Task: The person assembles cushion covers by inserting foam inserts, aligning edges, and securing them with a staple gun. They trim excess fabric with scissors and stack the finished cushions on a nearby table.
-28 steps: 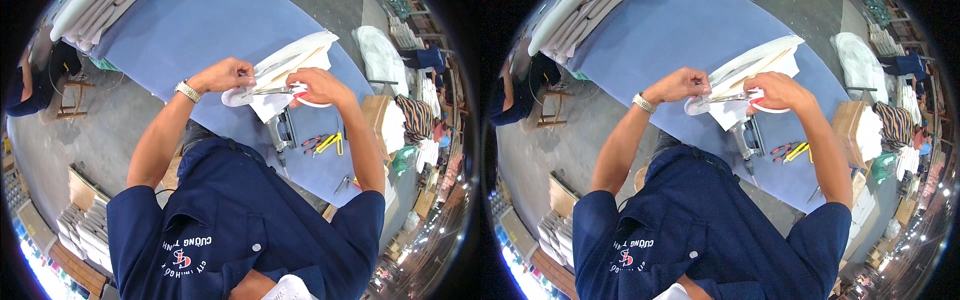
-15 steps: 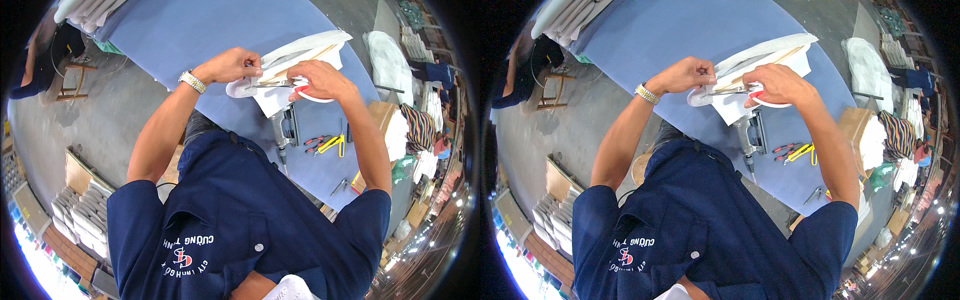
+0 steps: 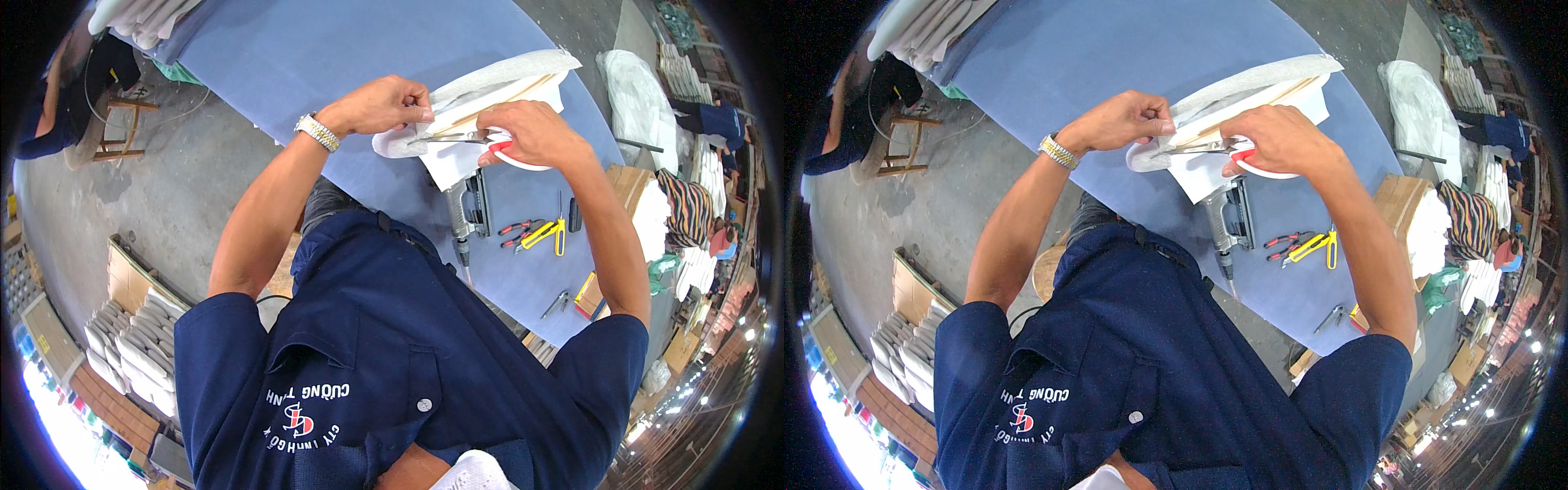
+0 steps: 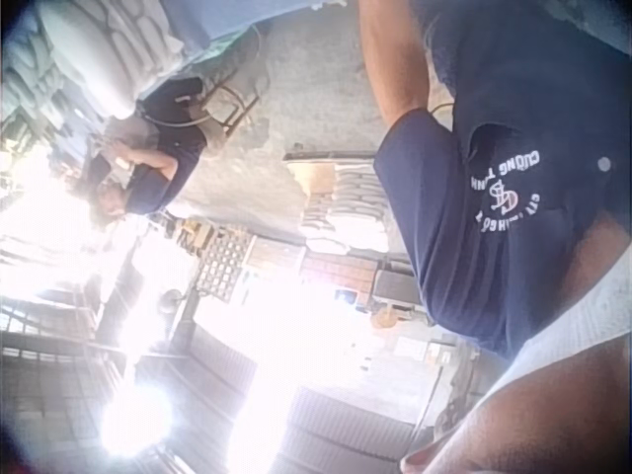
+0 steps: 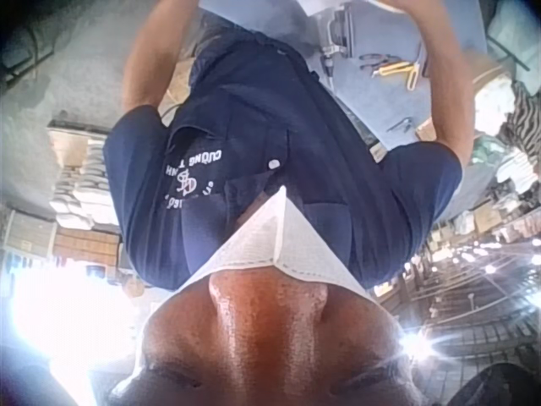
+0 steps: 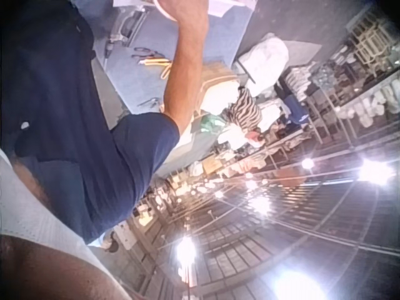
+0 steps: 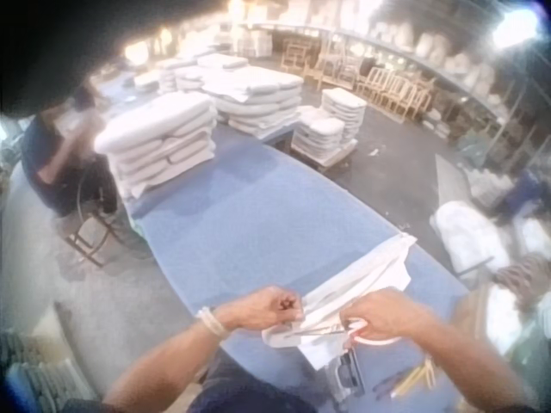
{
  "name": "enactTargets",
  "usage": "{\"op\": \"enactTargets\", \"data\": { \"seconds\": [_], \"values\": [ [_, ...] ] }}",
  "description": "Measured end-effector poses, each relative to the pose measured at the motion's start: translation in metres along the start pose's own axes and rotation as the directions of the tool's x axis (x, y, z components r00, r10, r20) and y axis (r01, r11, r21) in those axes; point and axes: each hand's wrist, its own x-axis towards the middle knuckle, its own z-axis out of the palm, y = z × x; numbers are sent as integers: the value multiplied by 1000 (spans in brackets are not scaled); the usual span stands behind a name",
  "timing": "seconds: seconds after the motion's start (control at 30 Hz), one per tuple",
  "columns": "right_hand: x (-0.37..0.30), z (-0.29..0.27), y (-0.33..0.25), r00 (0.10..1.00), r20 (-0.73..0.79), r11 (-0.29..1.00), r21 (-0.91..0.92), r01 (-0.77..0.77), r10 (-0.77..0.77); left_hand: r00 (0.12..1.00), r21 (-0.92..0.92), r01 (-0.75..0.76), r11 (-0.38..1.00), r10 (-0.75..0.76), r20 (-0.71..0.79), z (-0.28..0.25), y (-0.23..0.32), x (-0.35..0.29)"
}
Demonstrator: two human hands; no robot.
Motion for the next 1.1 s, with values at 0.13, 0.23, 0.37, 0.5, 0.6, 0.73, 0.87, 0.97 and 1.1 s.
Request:
{"op": "enactTargets", "data": {
  "seconds": [0.13, 0.23, 0.37, 0.5, 0.6, 0.73, 0.87, 0.97, 1.1],
  "values": [
    [0, -2, -1, 1000, -5, 1000, -14, 10, -10, 1000, -2, 6, 1000, -6, 8, 0, 1, 1],
    [3, -1, -2, 1000, 6, 1000, 1, 9, -9, 1000, 25, 12, 1000, -12, 0, 0, 3, 1],
    [9, -3, -5, 1000, 15, 1000, 7, 26, -26, 1000, 46, -8, 999, 8, 10, 0, 4, 3],
    [13, -2, -8, 999, 33, 999, -46, 26, -25, 1000, -4, -6, 1000, 6, 2, 0, 0, 3],
    [13, 1, -7, 999, 25, 995, -94, 31, -29, 1000, -71, 19, 997, -20, -10, -1, -2, 2],
    [13, -6, -11, 999, 32, 995, -91, 26, -23, 998, -162, 50, 986, -55, -26, -4, -7, 0],
    [9, -11, -5, 998, -37, 995, -93, 41, -45, 997, -196, 66, 978, -73, -29, -6, -12, -1],
    [11, -9, 0, 997, -57, 995, -93, 46, -52, 996, -197, 78, 977, -86, -29, -8, -12, -1],
    [14, -4, 4, 997, -57, 996, -65, 57, -61, 995, -226, 75, 971, -86, -41, -8, -16, 0]
  ]
}}
